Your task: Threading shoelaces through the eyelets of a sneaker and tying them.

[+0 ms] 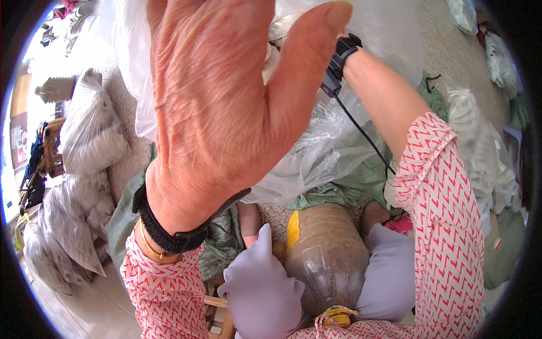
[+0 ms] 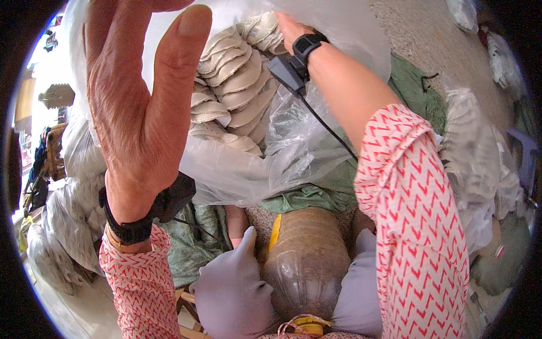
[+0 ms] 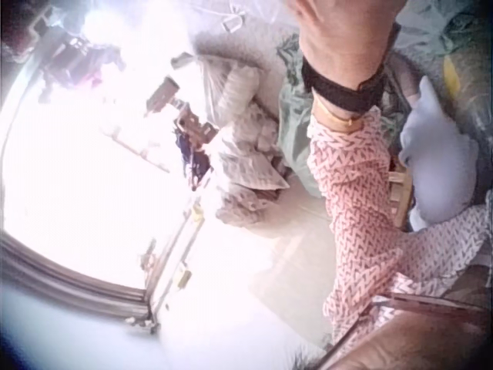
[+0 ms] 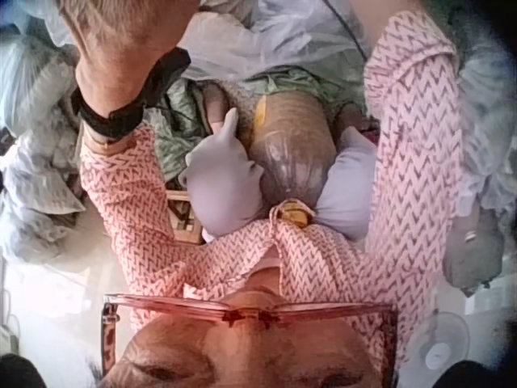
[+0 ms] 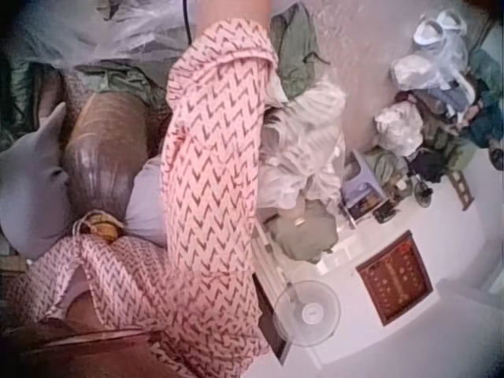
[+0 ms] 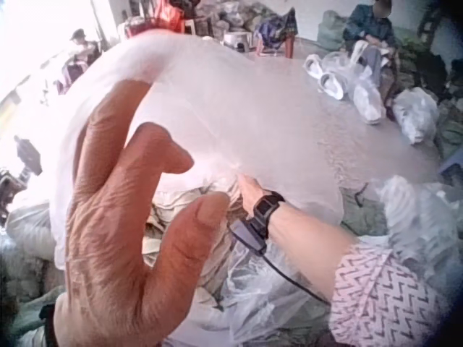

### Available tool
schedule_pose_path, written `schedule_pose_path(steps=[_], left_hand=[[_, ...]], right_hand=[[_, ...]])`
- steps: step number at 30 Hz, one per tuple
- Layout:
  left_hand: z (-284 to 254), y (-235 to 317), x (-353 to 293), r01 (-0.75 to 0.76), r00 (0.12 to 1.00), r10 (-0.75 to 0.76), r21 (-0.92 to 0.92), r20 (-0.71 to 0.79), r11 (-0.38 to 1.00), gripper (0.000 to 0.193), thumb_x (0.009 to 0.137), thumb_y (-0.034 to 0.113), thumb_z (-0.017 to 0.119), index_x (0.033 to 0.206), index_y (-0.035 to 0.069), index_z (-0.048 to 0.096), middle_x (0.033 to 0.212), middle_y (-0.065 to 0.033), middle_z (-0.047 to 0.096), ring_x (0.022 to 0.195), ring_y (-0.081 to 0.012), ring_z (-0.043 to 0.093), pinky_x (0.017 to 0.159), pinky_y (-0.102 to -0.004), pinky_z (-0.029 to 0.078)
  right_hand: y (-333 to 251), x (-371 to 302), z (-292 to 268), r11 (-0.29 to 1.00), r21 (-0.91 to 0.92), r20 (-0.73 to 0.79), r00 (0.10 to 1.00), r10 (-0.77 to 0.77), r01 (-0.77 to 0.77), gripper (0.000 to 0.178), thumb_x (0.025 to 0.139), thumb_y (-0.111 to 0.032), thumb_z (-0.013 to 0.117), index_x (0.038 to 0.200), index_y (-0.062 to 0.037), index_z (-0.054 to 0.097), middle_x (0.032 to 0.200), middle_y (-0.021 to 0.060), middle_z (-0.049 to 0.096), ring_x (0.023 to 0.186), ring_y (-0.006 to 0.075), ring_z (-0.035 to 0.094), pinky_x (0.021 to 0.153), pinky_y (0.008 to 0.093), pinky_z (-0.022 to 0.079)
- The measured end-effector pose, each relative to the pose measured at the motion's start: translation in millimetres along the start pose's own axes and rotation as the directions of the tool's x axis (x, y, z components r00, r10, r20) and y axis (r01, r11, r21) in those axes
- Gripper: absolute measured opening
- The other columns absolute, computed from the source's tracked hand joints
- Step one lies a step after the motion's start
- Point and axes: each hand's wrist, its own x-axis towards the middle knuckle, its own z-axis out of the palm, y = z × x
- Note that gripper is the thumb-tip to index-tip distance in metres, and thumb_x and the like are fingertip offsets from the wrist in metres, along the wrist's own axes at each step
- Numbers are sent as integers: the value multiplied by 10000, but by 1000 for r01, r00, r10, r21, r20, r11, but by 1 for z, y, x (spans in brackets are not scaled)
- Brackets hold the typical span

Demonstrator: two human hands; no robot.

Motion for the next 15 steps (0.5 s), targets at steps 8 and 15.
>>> schedule_pose_path(steps=[8,15], left_hand=[[-17,13,-1,88,972,-100,66,212,994,293,1041,293,591,1161,27,619,1186,-215,545,1169,-405,527,1031,-460,409],[-20,31,-16,302,908,-244,-128,340,945,253,960,175,648,1124,-12,603,1180,-236,549,1117,-442,521,975,-495,420]], right_hand=[[62,-40,-31,576,812,62,996,71,-92,253,1002,-292,690,1156,-92,714,1113,58,726,1027,160,680,913,332,574],[91,-88,-43,473,879,-53,998,-28,60,390,1009,-293,702,1352,-130,614,1294,63,666,1123,208,673,923,423,609]])
